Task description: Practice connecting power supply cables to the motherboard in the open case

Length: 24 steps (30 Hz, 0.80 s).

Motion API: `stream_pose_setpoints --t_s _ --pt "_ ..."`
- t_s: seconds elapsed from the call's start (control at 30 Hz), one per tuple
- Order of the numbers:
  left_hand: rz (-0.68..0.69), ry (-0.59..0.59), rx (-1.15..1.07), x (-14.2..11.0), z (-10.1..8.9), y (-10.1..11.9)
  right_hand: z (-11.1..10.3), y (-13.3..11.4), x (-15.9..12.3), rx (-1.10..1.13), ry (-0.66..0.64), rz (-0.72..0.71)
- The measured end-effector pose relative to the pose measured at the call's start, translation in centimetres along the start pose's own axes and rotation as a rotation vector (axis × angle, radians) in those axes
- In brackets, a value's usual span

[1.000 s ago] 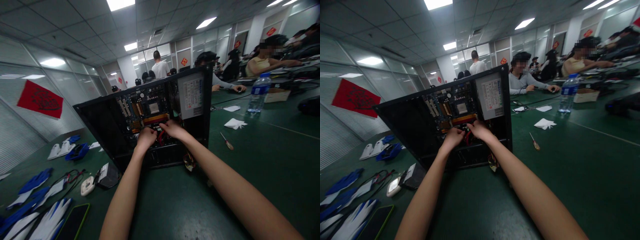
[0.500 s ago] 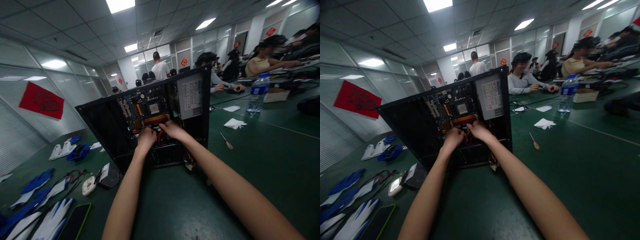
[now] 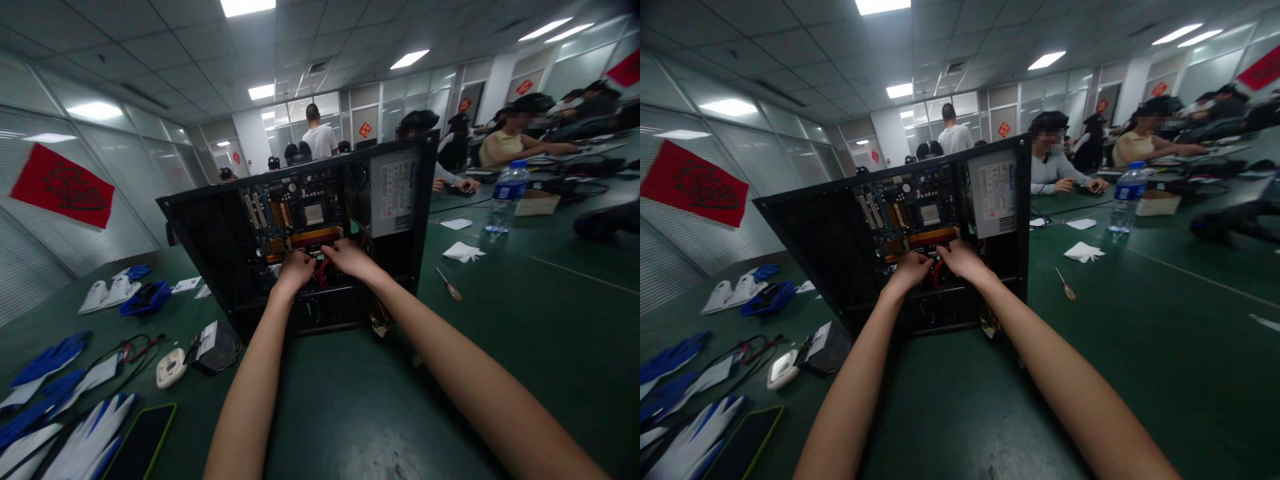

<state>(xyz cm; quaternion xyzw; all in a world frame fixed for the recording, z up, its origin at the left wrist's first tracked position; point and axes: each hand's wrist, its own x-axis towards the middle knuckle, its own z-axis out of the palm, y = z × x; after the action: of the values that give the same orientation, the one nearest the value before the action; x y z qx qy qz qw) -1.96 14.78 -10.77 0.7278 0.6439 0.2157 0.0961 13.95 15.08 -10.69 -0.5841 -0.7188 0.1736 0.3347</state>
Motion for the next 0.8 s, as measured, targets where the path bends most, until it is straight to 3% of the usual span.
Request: stream_pose_setpoints --t_s 0.27,0.47,0.63,0.8 --pt "0.071 -0.037 -0.098 -0.3 -0.7 -1.1 0.1 0.0 -0.1 0.149 0.03 0.054" --pt "0.066 -0.013 -0.03 -0.2 -0.9 -0.9 0.2 -1.4 -0.2 0.604 -0.168 0.376" --pt "0.033 -0.002 0.0 -0.1 -0.9 -0.8 1.0 -2.5 0.1 0.781 -0.275 0.55" --pt "0.038 0.001 0.016 0.0 -0.7 -0.6 2.0 -2.8 0.9 0.853 -0.285 0.665"
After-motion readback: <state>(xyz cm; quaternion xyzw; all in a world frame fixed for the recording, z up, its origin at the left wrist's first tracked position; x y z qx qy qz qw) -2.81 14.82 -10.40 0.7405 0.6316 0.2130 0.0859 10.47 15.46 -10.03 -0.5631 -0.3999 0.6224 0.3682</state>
